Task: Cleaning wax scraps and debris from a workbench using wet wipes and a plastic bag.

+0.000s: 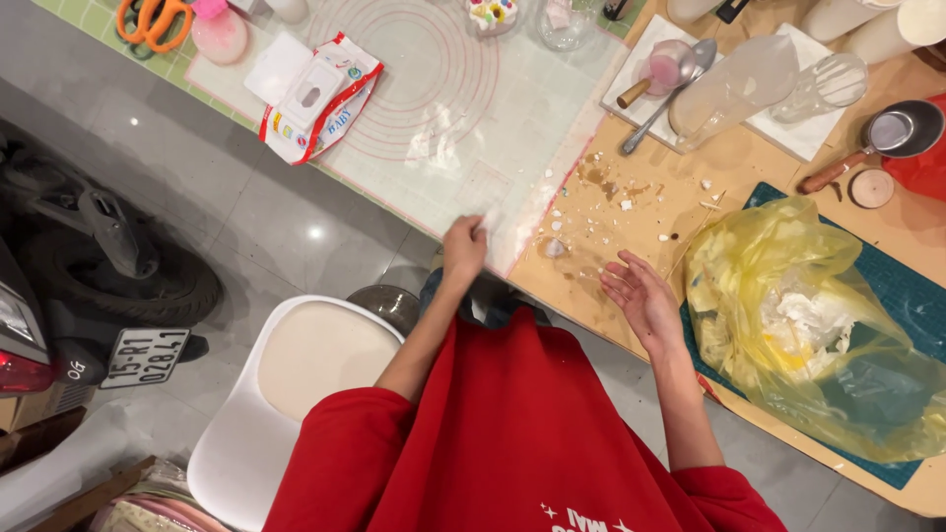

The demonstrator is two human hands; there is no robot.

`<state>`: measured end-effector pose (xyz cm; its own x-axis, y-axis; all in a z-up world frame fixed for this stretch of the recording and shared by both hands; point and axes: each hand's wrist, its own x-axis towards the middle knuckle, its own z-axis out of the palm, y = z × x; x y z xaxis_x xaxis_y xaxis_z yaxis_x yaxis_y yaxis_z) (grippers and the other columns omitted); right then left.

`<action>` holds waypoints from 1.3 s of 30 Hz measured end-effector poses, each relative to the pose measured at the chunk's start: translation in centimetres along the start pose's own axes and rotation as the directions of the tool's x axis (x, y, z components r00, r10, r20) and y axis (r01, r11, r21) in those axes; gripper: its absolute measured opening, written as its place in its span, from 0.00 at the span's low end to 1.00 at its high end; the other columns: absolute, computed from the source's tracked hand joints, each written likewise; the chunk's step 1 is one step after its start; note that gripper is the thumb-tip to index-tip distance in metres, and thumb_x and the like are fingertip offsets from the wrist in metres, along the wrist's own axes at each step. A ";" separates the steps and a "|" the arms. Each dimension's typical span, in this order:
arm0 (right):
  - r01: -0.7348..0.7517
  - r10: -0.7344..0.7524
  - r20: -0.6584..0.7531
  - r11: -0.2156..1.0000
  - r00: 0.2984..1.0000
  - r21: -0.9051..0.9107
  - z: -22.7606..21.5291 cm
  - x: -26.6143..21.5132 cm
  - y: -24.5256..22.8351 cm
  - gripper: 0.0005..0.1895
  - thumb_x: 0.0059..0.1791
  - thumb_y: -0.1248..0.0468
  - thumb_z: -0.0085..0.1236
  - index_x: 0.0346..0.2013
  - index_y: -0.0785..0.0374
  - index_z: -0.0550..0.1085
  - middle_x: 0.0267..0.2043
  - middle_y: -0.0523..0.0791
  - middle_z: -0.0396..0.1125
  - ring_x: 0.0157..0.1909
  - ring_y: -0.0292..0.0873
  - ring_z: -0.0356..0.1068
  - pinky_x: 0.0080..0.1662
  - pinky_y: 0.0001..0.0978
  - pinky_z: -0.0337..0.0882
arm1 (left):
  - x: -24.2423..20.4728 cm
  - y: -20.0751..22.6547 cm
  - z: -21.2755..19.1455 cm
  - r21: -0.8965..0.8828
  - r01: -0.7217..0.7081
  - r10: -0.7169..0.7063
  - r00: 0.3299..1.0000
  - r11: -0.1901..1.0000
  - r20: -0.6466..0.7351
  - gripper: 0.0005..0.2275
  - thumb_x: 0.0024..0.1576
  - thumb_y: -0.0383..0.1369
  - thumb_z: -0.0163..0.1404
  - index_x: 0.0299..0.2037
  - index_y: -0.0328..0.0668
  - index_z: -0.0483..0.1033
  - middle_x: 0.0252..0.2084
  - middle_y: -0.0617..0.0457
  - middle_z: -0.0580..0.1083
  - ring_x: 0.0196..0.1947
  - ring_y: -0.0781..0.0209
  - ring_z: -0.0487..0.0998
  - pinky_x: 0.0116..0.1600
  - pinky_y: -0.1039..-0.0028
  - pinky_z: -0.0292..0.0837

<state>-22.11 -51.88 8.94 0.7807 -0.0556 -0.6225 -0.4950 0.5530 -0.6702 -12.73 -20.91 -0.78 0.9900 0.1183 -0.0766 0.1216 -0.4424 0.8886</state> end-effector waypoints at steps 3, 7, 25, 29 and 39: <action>-0.009 0.009 -0.004 1.000 1.000 0.006 -0.6 0.0 0.6 0.20 0.58 0.61 0.45 0.63 0.67 0.67 0.51 0.51 0.71 0.52 0.49 0.73 0.58 0.41 0.72 | -1.8 4.0 0.1 0.239 -0.182 0.178 0.983 0.954 0.039 0.08 0.53 0.19 0.51 0.42 0.27 0.79 0.39 0.37 0.73 0.44 0.37 0.75 0.51 0.56 0.72; -0.017 0.017 0.008 1.000 1.000 0.012 -0.6 0.0 1.1 0.20 0.58 0.61 0.45 0.63 0.67 0.67 0.51 0.51 0.71 0.52 0.49 0.73 0.58 0.41 0.72 | -2.4 3.5 1.7 0.341 -0.161 0.152 0.987 0.926 0.054 0.10 0.53 0.16 0.47 0.44 0.25 0.77 0.43 0.36 0.71 0.49 0.36 0.72 0.52 0.55 0.71; 0.002 -0.002 0.041 1.000 0.999 0.006 -0.5 1.2 -0.8 0.20 0.58 0.60 0.46 0.62 0.66 0.68 0.51 0.50 0.71 0.53 0.50 0.72 0.59 0.42 0.71 | 5.5 -5.7 1.6 -0.402 0.392 -0.263 0.903 0.828 0.340 0.07 0.56 0.29 0.58 0.42 0.35 0.80 0.31 0.58 0.76 0.33 0.65 0.74 0.39 0.69 0.71; -0.001 0.000 -0.006 1.000 1.000 -0.013 0.0 1.5 -0.8 0.20 0.58 0.59 0.46 0.62 0.66 0.67 0.51 0.50 0.71 0.53 0.49 0.72 0.60 0.43 0.70 | 13.6 -10.5 -7.8 -0.229 0.159 -0.218 0.940 0.960 -0.264 0.15 0.56 0.26 0.56 0.53 0.34 0.75 0.42 0.51 0.77 0.36 0.60 0.75 0.43 0.69 0.74; 0.007 -0.007 -0.065 1.000 0.998 -0.005 5.1 1.9 0.3 0.20 0.58 0.60 0.44 0.62 0.65 0.67 0.51 0.50 0.71 0.52 0.50 0.72 0.57 0.41 0.71 | 18.9 -6.4 -4.9 0.252 0.050 0.054 0.920 0.967 -0.388 0.14 0.51 0.18 0.47 0.47 0.26 0.78 0.45 0.34 0.74 0.47 0.37 0.76 0.55 0.56 0.71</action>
<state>-18.85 -47.59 9.64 0.7578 -0.1138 -0.6425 -0.4914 0.5483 -0.6767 4.83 -11.46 -5.64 0.8898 0.4300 0.1529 0.1846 -0.6455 0.7411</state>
